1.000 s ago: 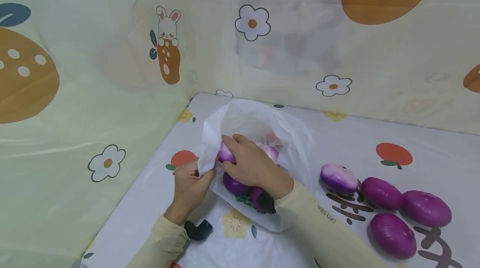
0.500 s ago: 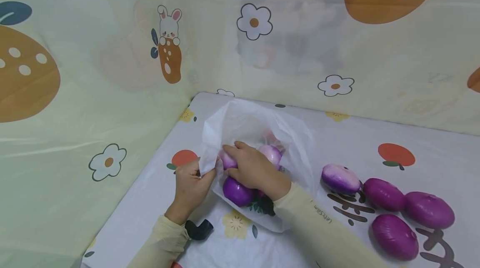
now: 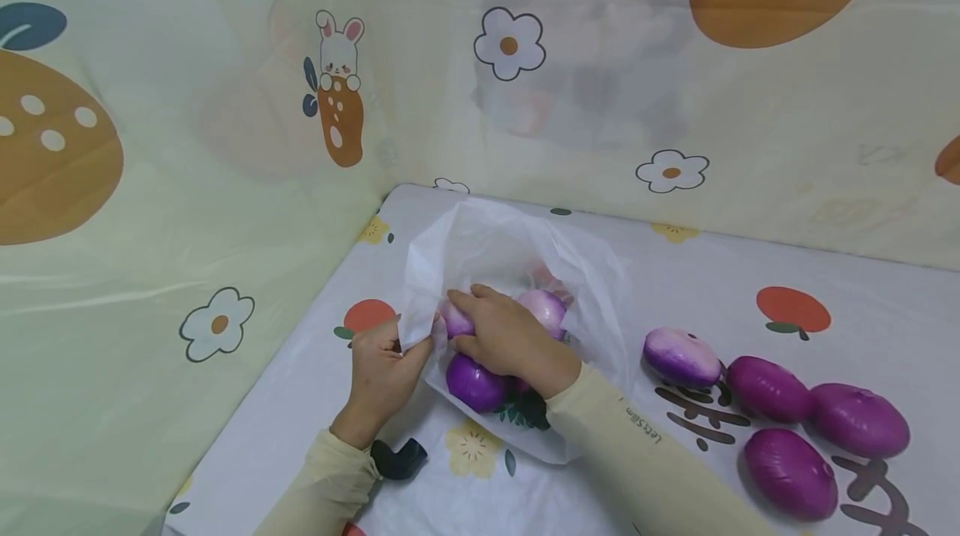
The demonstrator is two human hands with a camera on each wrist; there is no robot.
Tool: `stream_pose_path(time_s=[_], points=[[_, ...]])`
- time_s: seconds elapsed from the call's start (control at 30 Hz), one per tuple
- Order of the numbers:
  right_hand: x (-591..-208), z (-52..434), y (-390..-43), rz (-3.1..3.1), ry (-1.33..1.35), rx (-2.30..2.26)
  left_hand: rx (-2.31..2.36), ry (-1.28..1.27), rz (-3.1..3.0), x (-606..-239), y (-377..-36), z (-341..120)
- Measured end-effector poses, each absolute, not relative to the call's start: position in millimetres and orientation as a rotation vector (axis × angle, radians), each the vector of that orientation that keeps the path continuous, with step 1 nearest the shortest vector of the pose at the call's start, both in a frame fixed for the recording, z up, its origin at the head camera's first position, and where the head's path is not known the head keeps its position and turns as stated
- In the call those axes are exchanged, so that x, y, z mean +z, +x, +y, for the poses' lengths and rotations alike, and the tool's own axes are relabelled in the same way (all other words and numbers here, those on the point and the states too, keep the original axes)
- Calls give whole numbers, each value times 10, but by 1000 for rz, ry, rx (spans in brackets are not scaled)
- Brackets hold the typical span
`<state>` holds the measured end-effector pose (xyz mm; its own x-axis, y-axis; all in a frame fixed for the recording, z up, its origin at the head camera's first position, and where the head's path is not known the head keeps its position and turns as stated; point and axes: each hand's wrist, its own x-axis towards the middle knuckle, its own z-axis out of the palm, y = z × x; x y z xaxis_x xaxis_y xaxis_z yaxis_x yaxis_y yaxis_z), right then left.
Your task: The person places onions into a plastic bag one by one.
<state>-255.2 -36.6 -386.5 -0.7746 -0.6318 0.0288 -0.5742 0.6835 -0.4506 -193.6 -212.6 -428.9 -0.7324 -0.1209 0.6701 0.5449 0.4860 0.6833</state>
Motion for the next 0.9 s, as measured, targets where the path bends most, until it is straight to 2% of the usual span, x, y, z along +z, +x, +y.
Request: stream_pose_path(time_s=[0.53, 0.9], points=[[-3880, -347, -2537, 2787, -947, -648, -1295, -353, -2076, -4314, -1946, -2133], [-3796, -243, -2444, 2848, -1009, -701, -1247, -357, -2065, -4318, -1946, -2111]])
